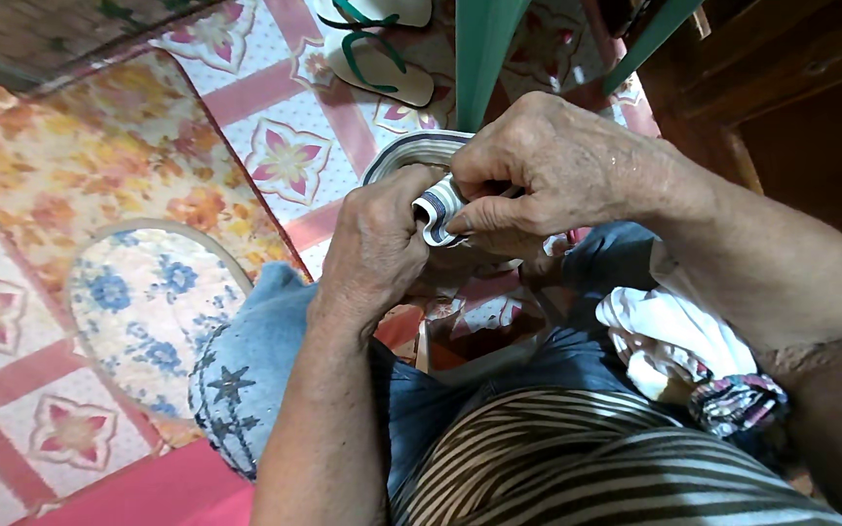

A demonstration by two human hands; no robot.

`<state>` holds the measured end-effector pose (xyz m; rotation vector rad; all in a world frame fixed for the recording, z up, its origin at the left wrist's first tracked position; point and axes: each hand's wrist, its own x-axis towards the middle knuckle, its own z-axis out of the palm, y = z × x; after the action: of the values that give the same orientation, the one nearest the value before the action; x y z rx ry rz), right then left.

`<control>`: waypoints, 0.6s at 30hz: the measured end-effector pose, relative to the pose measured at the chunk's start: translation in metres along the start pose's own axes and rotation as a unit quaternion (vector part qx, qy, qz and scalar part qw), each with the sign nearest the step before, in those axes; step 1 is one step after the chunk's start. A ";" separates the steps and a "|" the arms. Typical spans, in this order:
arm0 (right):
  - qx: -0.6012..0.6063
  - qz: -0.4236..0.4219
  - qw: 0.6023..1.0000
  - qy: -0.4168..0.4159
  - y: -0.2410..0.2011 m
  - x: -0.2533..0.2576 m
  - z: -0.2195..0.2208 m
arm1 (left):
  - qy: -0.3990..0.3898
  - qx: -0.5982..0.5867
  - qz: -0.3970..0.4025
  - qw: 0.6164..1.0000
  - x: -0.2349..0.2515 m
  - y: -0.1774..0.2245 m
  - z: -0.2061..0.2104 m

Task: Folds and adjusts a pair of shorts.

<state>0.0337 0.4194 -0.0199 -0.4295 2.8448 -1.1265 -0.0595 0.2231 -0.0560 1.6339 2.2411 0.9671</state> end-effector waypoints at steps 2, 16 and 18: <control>-0.003 0.002 1.000 0.000 0.000 0.000 0.000 | -0.001 0.001 0.002 1.000 0.000 0.000 0.000; -0.019 0.029 0.999 -0.037 0.001 0.002 0.000 | -0.015 0.012 -0.016 1.000 0.002 0.001 0.007; -0.030 0.040 0.998 -0.048 0.001 0.002 -0.001 | -0.013 0.019 -0.019 1.000 0.002 0.000 0.009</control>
<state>0.0312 0.4200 -0.0200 -0.3584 2.7904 -0.9809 -0.0557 0.2282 -0.0624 1.6040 2.2786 0.8943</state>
